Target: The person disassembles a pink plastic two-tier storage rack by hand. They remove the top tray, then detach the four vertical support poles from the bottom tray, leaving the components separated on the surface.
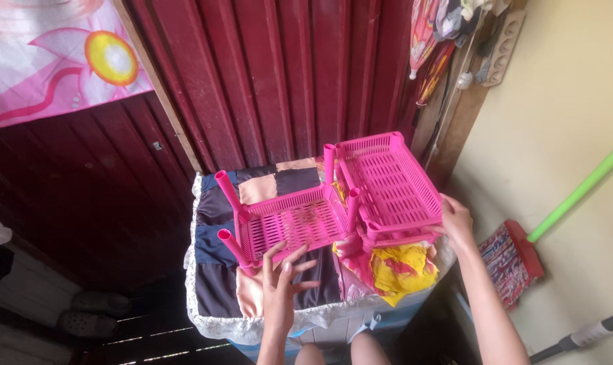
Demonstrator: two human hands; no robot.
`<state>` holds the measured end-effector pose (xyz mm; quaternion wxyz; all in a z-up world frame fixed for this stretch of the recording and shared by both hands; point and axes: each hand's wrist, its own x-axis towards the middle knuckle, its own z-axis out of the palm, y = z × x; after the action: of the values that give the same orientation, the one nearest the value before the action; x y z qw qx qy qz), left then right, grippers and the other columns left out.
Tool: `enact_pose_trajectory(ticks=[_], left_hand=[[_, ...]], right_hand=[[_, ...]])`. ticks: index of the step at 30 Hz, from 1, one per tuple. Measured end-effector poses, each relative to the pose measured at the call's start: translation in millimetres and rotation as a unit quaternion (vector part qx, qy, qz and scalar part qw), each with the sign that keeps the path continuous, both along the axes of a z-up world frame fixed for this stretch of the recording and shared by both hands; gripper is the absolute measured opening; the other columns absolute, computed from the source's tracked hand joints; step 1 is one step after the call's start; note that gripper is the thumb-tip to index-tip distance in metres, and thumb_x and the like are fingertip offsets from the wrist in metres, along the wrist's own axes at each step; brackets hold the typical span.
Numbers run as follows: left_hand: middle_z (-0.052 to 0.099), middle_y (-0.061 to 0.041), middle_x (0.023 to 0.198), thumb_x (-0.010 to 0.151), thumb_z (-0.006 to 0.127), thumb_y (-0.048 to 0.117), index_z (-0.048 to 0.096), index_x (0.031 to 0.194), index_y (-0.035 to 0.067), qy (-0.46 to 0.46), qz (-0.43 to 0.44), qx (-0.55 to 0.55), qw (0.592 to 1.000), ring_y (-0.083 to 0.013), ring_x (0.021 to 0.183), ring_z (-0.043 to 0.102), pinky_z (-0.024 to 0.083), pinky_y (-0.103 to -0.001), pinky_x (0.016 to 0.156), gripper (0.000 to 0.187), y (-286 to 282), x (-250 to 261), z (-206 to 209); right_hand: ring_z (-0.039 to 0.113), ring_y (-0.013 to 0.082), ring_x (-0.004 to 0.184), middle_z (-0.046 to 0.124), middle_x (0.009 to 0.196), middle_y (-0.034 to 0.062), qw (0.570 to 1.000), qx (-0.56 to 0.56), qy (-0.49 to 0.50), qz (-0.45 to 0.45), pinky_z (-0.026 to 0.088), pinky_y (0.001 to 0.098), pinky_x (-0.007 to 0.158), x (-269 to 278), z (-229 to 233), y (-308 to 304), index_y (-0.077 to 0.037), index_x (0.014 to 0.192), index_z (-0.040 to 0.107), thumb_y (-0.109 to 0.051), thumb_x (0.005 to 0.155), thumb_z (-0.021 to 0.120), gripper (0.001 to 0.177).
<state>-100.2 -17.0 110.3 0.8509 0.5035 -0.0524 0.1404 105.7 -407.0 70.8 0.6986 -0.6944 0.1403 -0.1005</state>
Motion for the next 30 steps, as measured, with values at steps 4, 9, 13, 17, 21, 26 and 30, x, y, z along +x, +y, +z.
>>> enact_pose_trajectory(ticks=[4,9,13,17,21,26,30], left_hand=[[0.066,-0.027,0.130,0.098,0.054,0.030,0.040,0.140,0.009,0.012,0.013,-0.001,1.000,-0.0331,0.105,0.073,0.068,-0.044,0.065,0.049,3.0,-0.2,-5.3],[0.067,-0.026,0.126,0.098,0.053,0.030,0.041,0.140,0.009,0.020,0.013,-0.006,1.000,-0.0322,0.105,0.073,0.068,-0.043,0.066,0.048,4.2,-2.3,-8.4],[0.069,-0.026,0.123,0.098,0.053,0.030,0.041,0.138,0.009,0.041,0.034,0.001,0.999,-0.0318,0.103,0.074,0.068,-0.042,0.066,0.047,7.8,-2.7,-10.9],[0.069,-0.025,0.123,0.099,0.051,0.032,0.041,0.139,0.009,0.058,0.064,0.001,0.996,-0.0304,0.102,0.073,0.066,-0.041,0.066,0.047,9.7,-3.9,-17.8],[0.070,-0.024,0.122,0.100,0.046,0.038,0.040,0.140,0.010,0.068,0.087,0.000,0.994,-0.0295,0.101,0.073,0.066,-0.040,0.065,0.049,12.8,0.1,-23.0],[0.069,-0.024,0.124,0.100,0.046,0.042,0.040,0.141,0.008,0.060,0.099,0.008,0.993,-0.0308,0.104,0.072,0.065,-0.042,0.066,0.053,14.0,1.0,-35.7],[0.068,-0.026,0.124,0.097,0.046,0.042,0.038,0.141,0.010,0.084,0.085,-0.017,0.993,-0.0347,0.103,0.073,0.065,-0.046,0.065,0.056,20.0,15.4,-57.1]], right_hand=[[0.071,0.0343,0.098,0.067,0.121,0.0145,1.000,-0.020,-0.002,-0.014,0.064,0.0477,0.071,11.4,-8.9,-1.5,-0.005,0.138,0.061,-0.022,0.107,0.049,0.037],[0.071,0.0343,0.095,0.064,0.118,0.0130,0.999,-0.027,0.017,0.005,0.062,0.0448,0.066,20.8,-22.2,-3.9,-0.004,0.134,0.064,-0.021,0.106,0.050,0.036],[0.074,0.0424,0.094,0.071,0.119,0.0201,0.987,-0.154,0.032,0.015,0.055,0.0575,0.093,16.9,-29.1,-6.3,-0.012,0.139,0.063,-0.032,0.108,0.046,0.040],[0.053,0.0421,0.135,0.064,0.139,0.0177,0.893,-0.434,0.120,0.012,0.032,0.0616,0.124,8.9,-24.1,-3.4,-0.024,0.145,0.064,-0.050,0.108,0.035,0.053],[0.003,0.0361,0.151,0.012,0.170,0.0147,0.896,-0.444,0.002,-0.015,0.008,0.0569,0.120,-5.8,2.9,7.8,-0.024,0.163,0.027,-0.059,0.101,0.026,0.071],[0.000,0.0228,0.161,0.004,0.174,0.0049,0.966,-0.192,-0.166,0.046,0.004,0.0438,0.128,-48.7,48.6,39.4,-0.017,0.164,0.012,-0.070,0.098,0.011,0.085],[0.006,0.0245,0.159,0.000,0.173,0.0032,0.960,0.030,-0.233,0.150,0.007,0.0453,0.126,-72.4,85.7,74.3,-0.015,0.163,0.007,-0.075,0.093,0.010,0.092]])
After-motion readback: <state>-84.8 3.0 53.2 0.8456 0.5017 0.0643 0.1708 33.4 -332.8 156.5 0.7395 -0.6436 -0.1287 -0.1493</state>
